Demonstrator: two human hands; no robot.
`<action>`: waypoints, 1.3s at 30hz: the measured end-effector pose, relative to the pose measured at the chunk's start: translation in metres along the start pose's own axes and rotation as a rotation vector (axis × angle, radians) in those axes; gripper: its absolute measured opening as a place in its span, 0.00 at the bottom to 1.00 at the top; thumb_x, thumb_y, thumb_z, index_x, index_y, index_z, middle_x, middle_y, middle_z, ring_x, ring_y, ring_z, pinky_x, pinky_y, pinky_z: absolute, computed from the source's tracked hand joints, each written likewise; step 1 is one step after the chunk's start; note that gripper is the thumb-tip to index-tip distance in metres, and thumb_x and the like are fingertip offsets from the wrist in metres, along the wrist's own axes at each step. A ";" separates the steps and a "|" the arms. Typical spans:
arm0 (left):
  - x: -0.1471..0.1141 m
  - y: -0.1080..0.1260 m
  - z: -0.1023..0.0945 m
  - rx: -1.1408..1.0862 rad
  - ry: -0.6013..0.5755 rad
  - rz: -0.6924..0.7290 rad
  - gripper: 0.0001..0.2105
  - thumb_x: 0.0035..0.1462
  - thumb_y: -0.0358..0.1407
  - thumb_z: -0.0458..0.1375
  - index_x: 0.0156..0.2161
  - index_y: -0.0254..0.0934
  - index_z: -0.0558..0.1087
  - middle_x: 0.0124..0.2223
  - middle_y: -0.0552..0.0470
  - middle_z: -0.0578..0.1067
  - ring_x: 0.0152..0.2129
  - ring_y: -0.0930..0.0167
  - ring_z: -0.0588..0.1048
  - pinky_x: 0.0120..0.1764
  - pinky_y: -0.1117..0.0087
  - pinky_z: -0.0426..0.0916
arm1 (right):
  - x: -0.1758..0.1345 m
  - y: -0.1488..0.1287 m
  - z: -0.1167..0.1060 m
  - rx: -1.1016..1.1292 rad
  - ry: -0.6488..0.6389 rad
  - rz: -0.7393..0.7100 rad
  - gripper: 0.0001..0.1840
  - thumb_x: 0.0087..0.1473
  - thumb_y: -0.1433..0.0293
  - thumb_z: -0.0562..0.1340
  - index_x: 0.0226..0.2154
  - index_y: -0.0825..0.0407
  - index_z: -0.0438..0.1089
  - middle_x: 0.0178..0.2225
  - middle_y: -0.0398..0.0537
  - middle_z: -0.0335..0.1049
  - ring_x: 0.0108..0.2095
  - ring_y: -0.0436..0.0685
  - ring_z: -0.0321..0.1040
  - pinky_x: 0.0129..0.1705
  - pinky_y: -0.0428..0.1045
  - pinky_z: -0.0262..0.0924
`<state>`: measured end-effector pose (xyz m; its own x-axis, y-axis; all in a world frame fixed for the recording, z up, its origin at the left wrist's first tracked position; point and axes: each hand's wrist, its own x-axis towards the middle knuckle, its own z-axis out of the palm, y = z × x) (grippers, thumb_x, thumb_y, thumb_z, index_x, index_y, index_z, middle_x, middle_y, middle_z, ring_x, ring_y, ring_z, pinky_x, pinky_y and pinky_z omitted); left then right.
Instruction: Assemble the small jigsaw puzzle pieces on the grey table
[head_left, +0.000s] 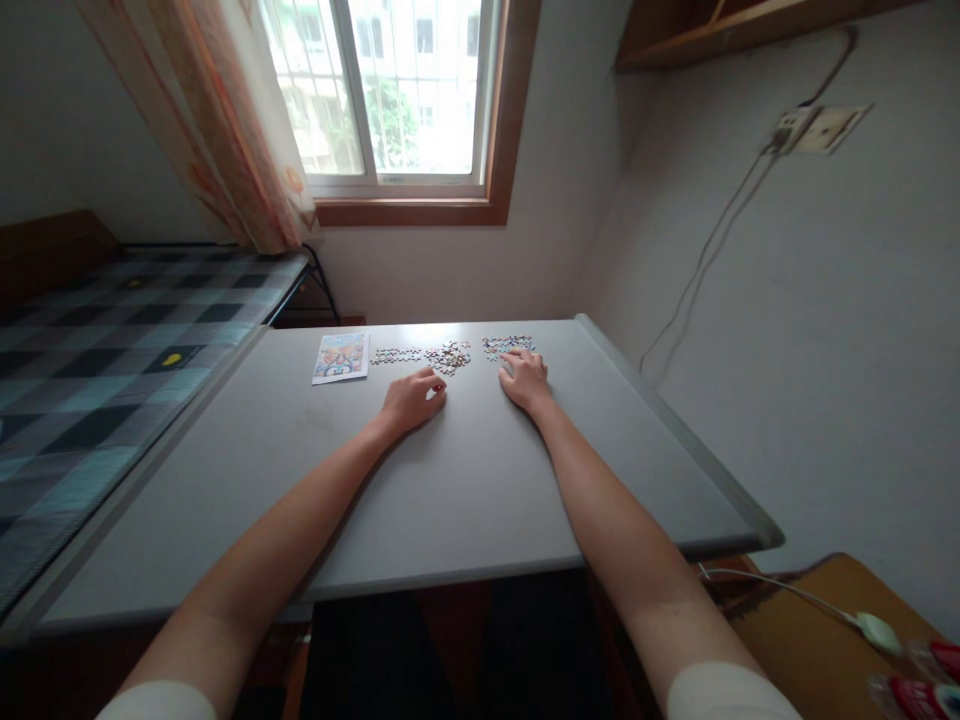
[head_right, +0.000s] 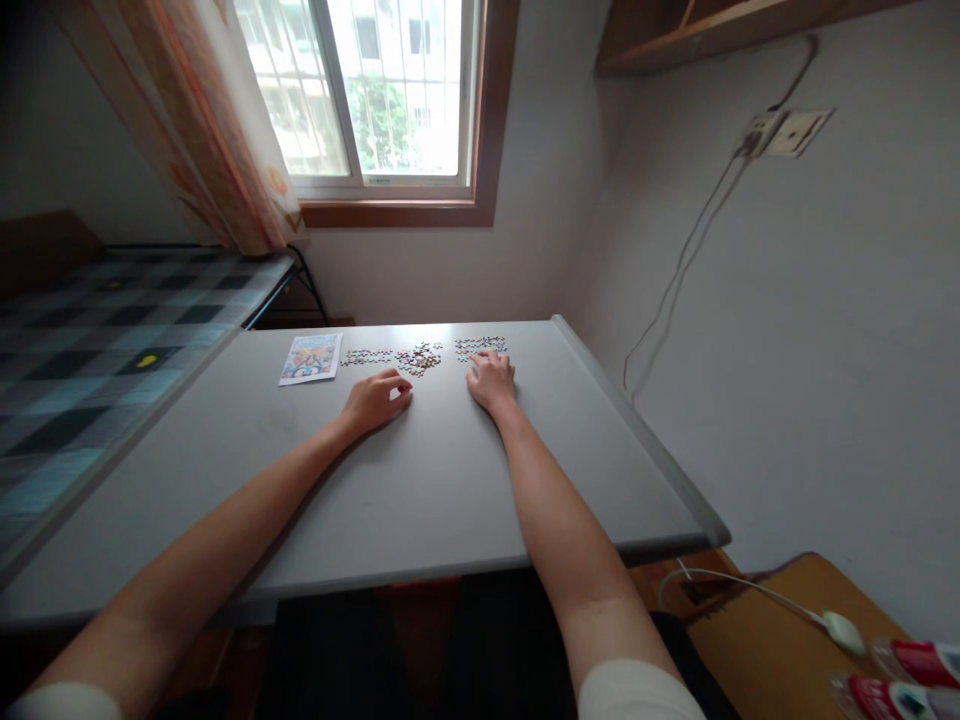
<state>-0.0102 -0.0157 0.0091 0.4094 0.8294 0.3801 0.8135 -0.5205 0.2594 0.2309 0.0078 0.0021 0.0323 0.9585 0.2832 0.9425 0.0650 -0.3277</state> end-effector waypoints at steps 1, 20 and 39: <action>0.000 0.000 0.000 -0.001 0.000 0.002 0.11 0.57 0.39 0.51 0.35 0.42 0.75 0.39 0.54 0.75 0.26 0.73 0.71 0.31 0.71 0.62 | 0.000 -0.003 0.001 0.014 0.006 -0.020 0.21 0.56 0.64 0.54 0.52 0.47 0.68 0.55 0.50 0.61 0.52 0.64 0.54 0.52 0.58 0.53; 0.000 -0.002 0.004 0.024 -0.006 0.008 0.10 0.57 0.39 0.52 0.35 0.43 0.76 0.38 0.53 0.75 0.29 0.72 0.73 0.31 0.72 0.62 | -0.021 -0.052 0.009 0.044 -0.194 -0.483 0.26 0.58 0.54 0.53 0.56 0.44 0.63 0.63 0.45 0.52 0.60 0.64 0.45 0.59 0.61 0.48; 0.003 -0.005 0.011 0.071 -0.062 0.066 0.18 0.60 0.41 0.48 0.53 0.41 0.67 0.57 0.49 0.68 0.53 0.61 0.62 0.53 0.57 0.57 | -0.021 -0.051 0.006 0.110 -0.193 -0.474 0.25 0.58 0.57 0.54 0.55 0.48 0.64 0.58 0.47 0.60 0.58 0.61 0.50 0.59 0.57 0.48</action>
<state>-0.0088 -0.0082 -0.0012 0.4861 0.8056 0.3386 0.8102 -0.5607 0.1710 0.1804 -0.0141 0.0078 -0.4605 0.8500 0.2558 0.7982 0.5226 -0.2996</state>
